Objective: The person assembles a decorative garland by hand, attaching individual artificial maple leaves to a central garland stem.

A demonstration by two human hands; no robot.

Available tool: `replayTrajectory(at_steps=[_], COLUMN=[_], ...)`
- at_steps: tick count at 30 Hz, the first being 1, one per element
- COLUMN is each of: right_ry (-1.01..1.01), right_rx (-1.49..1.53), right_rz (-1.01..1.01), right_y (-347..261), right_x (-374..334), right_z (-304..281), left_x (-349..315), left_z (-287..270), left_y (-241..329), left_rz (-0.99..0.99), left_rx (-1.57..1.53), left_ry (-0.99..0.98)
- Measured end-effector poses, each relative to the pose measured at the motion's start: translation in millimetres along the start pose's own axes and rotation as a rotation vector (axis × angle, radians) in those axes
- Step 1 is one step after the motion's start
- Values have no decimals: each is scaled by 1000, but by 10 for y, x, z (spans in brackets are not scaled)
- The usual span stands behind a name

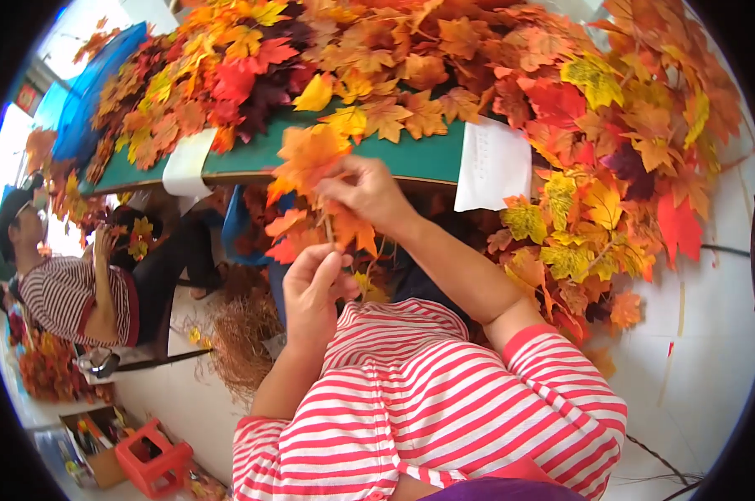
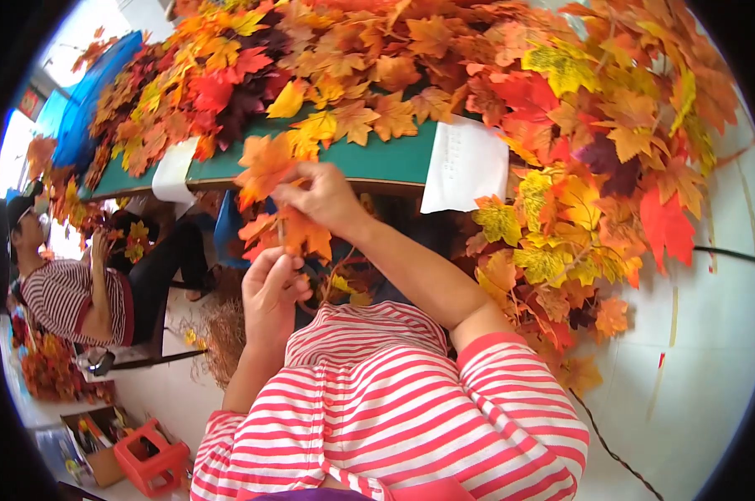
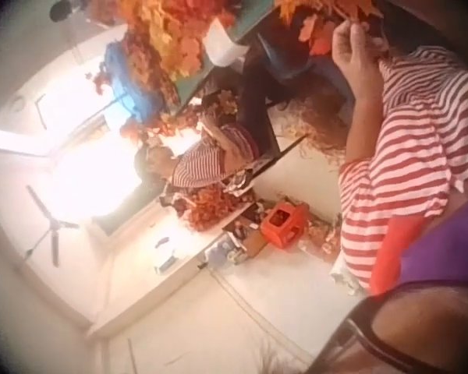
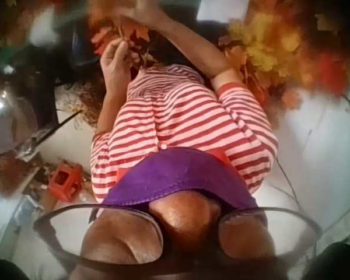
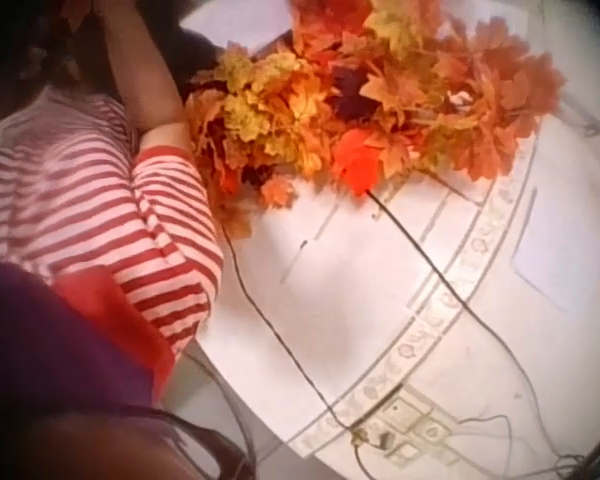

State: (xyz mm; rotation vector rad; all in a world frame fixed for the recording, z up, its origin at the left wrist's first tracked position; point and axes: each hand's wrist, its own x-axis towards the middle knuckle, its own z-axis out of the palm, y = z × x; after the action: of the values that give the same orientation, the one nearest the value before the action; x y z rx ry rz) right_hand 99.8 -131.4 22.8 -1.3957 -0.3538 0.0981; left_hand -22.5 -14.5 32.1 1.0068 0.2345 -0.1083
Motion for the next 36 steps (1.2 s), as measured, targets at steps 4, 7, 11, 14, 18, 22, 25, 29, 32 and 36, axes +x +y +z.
replayTrajectory(at_steps=[4, 7, 11, 14, 18, 22, 25, 29, 32, 36], right_ry=[-197, -232, -188, -64, -63, -394, -406, -477, -467, -383], right_rx=[175, 226, 98, -23, -380, -339, -79, -42, 43, -42], right_rz=[67, 123, 309, 264, -408, -447, -112, 40, -40, -107], right_y=[149, 387, 744, 633, 187, 289, 276, 229, 370, 311], right_x=[24, 120, 65, -161, -261, -94, -84, 15, 88, 36], right_z=[78, 128, 71, 45, 52, -37, -27, -33, -53, -55], left_x=[-44, 125, 426, 421, 379, 284, 226, 246, 349, 408], left_z=[45, -29, -364, -361, -201, -35, 23, -8, -51, -126], left_y=[139, 92, -143, -138, -155, -152, -80, -20, 4, -36], left_rz=[30, 74, -117, -156, -92, -110, -112, -133, -262, -237], left_rx=[-106, -115, -432, -540, -306, -206, -151, -260, -438, -511], left_ry=[-52, -53, 229, 253, 223, 141, 132, 88, 82, 63])
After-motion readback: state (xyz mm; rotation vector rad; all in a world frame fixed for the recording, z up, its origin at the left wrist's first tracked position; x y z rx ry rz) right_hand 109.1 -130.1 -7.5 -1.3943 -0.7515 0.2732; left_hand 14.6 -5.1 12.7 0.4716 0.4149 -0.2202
